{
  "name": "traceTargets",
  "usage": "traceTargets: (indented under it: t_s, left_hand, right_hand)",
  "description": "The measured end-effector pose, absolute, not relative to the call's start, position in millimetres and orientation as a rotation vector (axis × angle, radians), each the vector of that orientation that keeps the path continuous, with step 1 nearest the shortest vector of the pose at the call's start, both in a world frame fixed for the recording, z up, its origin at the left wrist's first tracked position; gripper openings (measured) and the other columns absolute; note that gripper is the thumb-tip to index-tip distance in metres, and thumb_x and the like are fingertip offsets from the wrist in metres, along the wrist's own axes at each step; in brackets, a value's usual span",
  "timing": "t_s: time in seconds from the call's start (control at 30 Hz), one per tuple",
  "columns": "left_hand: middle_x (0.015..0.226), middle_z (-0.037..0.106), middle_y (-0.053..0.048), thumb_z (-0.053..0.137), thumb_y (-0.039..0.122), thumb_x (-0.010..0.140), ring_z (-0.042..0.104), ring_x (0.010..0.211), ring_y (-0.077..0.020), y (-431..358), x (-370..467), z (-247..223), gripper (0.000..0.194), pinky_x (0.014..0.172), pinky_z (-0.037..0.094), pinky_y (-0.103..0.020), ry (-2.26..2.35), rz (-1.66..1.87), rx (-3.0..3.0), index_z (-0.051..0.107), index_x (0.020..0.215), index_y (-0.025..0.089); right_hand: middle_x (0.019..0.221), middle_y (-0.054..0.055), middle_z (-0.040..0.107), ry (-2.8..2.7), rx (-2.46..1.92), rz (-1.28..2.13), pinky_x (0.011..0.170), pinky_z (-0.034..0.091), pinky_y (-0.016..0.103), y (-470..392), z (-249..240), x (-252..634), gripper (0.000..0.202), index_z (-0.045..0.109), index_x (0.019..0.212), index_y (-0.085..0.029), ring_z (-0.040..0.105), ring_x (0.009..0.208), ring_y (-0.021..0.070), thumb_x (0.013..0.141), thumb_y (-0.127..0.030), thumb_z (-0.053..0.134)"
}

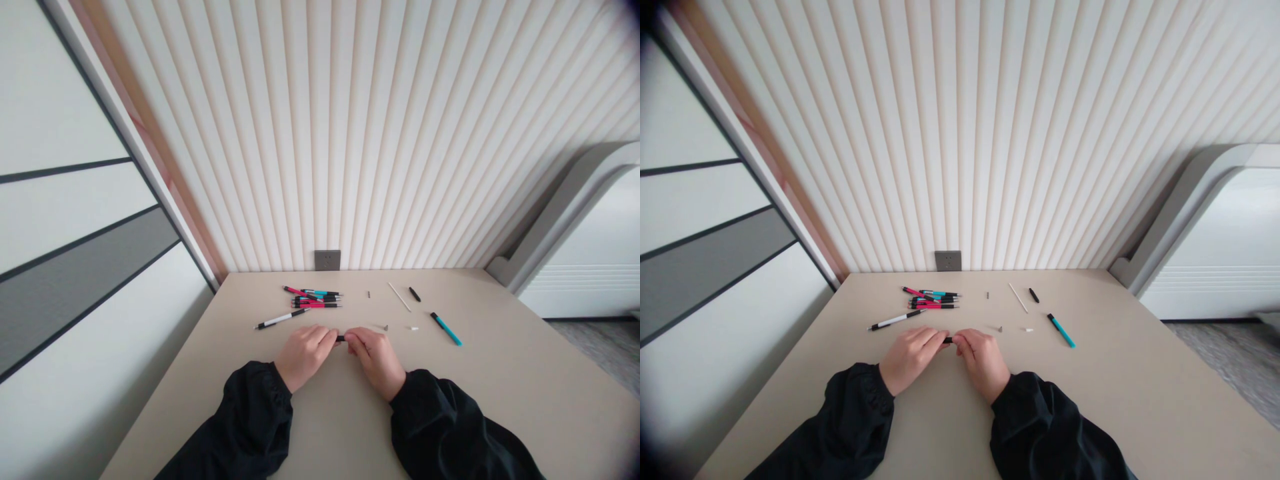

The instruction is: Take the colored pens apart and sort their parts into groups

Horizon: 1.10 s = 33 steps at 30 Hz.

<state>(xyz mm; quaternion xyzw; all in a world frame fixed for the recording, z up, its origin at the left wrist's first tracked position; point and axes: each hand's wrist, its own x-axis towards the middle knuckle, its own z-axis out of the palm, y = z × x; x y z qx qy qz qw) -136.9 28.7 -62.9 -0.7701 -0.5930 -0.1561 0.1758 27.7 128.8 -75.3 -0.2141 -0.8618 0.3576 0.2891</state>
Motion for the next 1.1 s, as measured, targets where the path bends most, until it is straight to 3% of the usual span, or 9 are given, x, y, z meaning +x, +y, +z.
traceTargets:
  t_s: [0.4, 0.53, 0.7, 0.8, 0.97, 1.1]
  left_hand:
    - [0.075, 0.066, -0.003, 0.046, 0.027, 0.096, 0.064, 0.065, -0.0155, 29, -138, -73, 0.02, 0.059, 0.049, -0.026, -1.757, -0.663, -2.162, 0.058, 0.106, 0.015]
    - [0.074, 0.063, -0.003, 0.044, 0.025, 0.096, 0.063, 0.067, -0.0166, 28, -137, -68, 0.02, 0.062, 0.049, -0.028, -1.741, -0.614, -2.119, 0.059, 0.107, 0.015]
    - [0.091, 0.063, -0.007, 0.043, 0.016, 0.095, 0.06, 0.083, -0.0189, 27, -136, -61, 0.019, 0.076, 0.049, -0.033, -1.72, -0.602, -2.1, 0.057, 0.108, 0.016]
    - [0.094, 0.061, -0.008, 0.042, 0.013, 0.094, 0.058, 0.083, -0.0186, 26, -137, -56, 0.018, 0.077, 0.048, -0.033, -1.69, -0.597, -2.113, 0.059, 0.101, 0.016]
    - [0.092, 0.063, -0.008, 0.04, 0.012, 0.095, 0.058, 0.084, -0.0186, 24, -136, -48, 0.022, 0.077, 0.047, -0.034, -1.501, -0.533, -2.17, 0.058, 0.108, 0.014]
    - [0.088, 0.063, -0.007, 0.042, 0.012, 0.095, 0.058, 0.079, -0.0179, 25, -137, -45, 0.021, 0.074, 0.047, -0.034, -1.515, -0.482, -2.189, 0.059, 0.106, 0.014]
  right_hand:
    - [0.081, 0.007, 0.063, -2.445, -0.329, 0.421, 0.073, 0.045, 0.031, 133, -77, 28, 0.029, 0.062, 0.095, -0.018, 0.056, 0.077, 0.0192, 0.099, -0.029, 0.036]
    - [0.082, 0.007, 0.062, -2.397, -0.373, 0.512, 0.072, 0.045, 0.03, 128, -72, 28, 0.027, 0.061, 0.099, -0.019, 0.057, 0.077, 0.0187, 0.099, -0.027, 0.035]
    - [0.086, 0.006, 0.064, -2.252, -0.51, 0.779, 0.075, 0.045, 0.027, 120, -68, 27, 0.026, 0.06, 0.099, -0.019, 0.059, 0.081, 0.017, 0.098, -0.029, 0.036]
    - [0.078, 0.004, 0.063, -2.179, -0.623, 0.905, 0.069, 0.044, 0.025, 120, -72, 27, 0.032, 0.06, 0.091, -0.018, 0.059, 0.073, 0.0159, 0.098, -0.034, 0.034]
    - [0.052, -0.001, 0.053, -2.222, -0.746, 1.081, 0.053, 0.039, 0.023, 126, -79, 27, 0.052, 0.06, 0.069, -0.017, 0.051, 0.049, 0.0128, 0.098, -0.044, 0.027]
    - [0.059, 0.001, 0.059, -2.299, -0.672, 0.987, 0.055, 0.039, 0.023, 128, -76, 29, 0.047, 0.062, 0.073, -0.017, 0.054, 0.054, 0.0131, 0.098, -0.042, 0.031]
